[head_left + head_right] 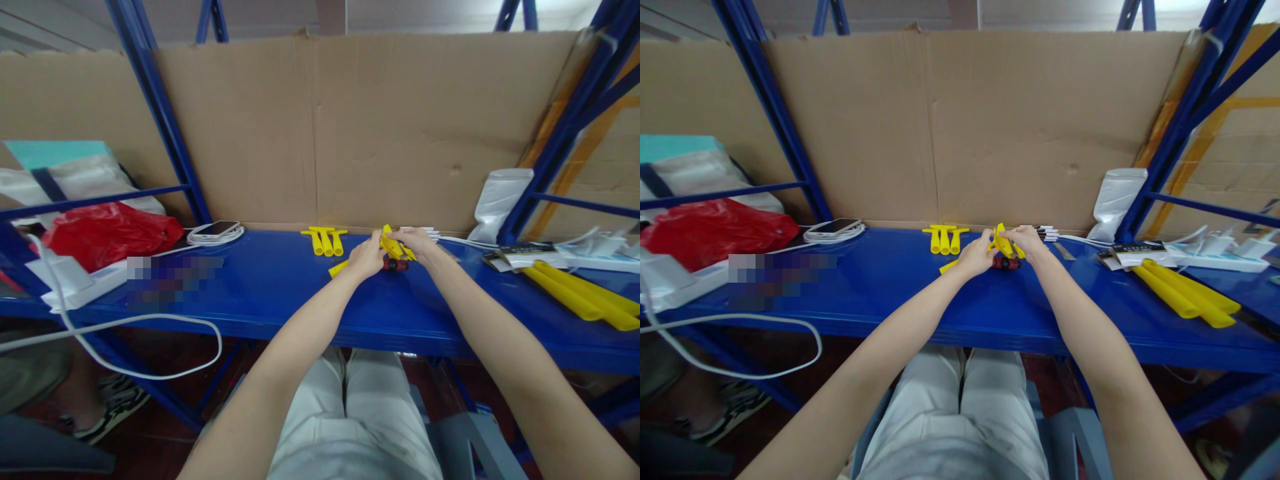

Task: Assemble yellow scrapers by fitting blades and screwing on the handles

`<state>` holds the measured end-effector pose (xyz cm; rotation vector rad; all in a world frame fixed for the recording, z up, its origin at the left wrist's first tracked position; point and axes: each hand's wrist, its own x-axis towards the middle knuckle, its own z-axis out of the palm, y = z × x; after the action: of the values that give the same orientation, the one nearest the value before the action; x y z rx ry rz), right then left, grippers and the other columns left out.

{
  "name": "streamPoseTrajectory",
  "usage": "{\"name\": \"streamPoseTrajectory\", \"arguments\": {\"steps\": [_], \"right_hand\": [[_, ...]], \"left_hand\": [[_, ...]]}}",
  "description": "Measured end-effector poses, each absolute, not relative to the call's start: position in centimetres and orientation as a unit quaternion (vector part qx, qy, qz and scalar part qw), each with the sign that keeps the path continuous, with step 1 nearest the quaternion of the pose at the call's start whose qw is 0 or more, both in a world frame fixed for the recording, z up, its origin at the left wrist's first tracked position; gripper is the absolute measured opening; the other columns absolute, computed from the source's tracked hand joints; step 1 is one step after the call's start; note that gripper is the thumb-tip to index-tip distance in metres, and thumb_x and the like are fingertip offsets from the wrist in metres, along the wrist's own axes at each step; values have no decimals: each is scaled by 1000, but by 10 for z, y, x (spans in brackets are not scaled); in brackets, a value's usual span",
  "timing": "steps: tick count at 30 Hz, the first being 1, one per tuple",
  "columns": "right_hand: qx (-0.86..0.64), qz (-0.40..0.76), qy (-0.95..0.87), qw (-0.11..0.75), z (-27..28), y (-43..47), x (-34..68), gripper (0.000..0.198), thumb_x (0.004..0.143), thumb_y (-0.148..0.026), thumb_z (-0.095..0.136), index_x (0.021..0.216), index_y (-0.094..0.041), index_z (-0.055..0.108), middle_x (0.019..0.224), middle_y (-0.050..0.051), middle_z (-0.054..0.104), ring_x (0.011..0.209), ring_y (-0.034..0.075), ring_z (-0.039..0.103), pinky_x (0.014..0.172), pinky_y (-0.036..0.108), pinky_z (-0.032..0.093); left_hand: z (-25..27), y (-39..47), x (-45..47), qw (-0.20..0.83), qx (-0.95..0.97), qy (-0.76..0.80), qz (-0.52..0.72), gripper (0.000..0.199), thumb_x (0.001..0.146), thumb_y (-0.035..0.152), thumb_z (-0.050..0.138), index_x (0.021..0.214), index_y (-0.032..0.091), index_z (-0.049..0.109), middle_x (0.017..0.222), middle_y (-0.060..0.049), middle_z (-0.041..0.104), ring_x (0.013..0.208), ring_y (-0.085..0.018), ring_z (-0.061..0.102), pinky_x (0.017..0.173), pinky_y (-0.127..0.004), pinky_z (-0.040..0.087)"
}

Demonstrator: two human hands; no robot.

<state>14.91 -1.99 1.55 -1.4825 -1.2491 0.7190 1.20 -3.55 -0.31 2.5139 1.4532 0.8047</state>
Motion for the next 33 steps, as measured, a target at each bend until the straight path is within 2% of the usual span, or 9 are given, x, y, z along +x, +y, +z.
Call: {"name": "streamPoseTrajectory", "arguments": {"steps": [5,12,19,24,29,33], "right_hand": [[-596,317,-535,508,10,-14,152,30,59,-39,75,61,-14,58,55,2,59,48,10,52,46,22,40],[-587,287,-565,504,4,-5,157,28,61,-36,72,60,-15,54,57,1,58,49,8,49,47,22,39],[-603,230,-565,514,6,-9,154,21,60,-20,71,57,-15,51,55,-2,52,52,7,46,51,21,36],[-611,234,-560,509,6,-10,149,20,61,-15,69,62,-17,49,57,-4,51,52,7,46,52,21,37],[-603,275,-551,508,11,-12,151,9,71,-19,61,67,-15,54,60,-1,54,53,8,46,52,22,37],[-606,319,-546,484,14,-15,154,13,77,-20,55,67,-13,59,62,1,57,52,8,46,49,22,32]], "left_hand": [[-3,-35,12,64,836,476,264,34,88,25,46,120,21,39,116,-9,62,105,-24,59,80,-32,45],[-7,-32,11,59,843,456,278,35,88,22,46,123,25,43,118,-6,60,106,-22,58,82,-29,44],[-8,-30,11,64,842,455,283,34,87,22,47,121,27,48,117,-5,60,107,-21,57,84,-29,43],[-8,-29,12,69,841,455,285,33,86,21,48,119,26,50,114,-4,61,106,-21,56,85,-29,43],[-9,-29,11,66,837,444,312,31,86,20,47,116,27,52,113,-4,62,104,-20,57,85,-30,44],[-9,-29,10,61,839,430,328,28,86,19,49,112,26,54,111,-3,62,104,-19,57,85,-30,44]]}}
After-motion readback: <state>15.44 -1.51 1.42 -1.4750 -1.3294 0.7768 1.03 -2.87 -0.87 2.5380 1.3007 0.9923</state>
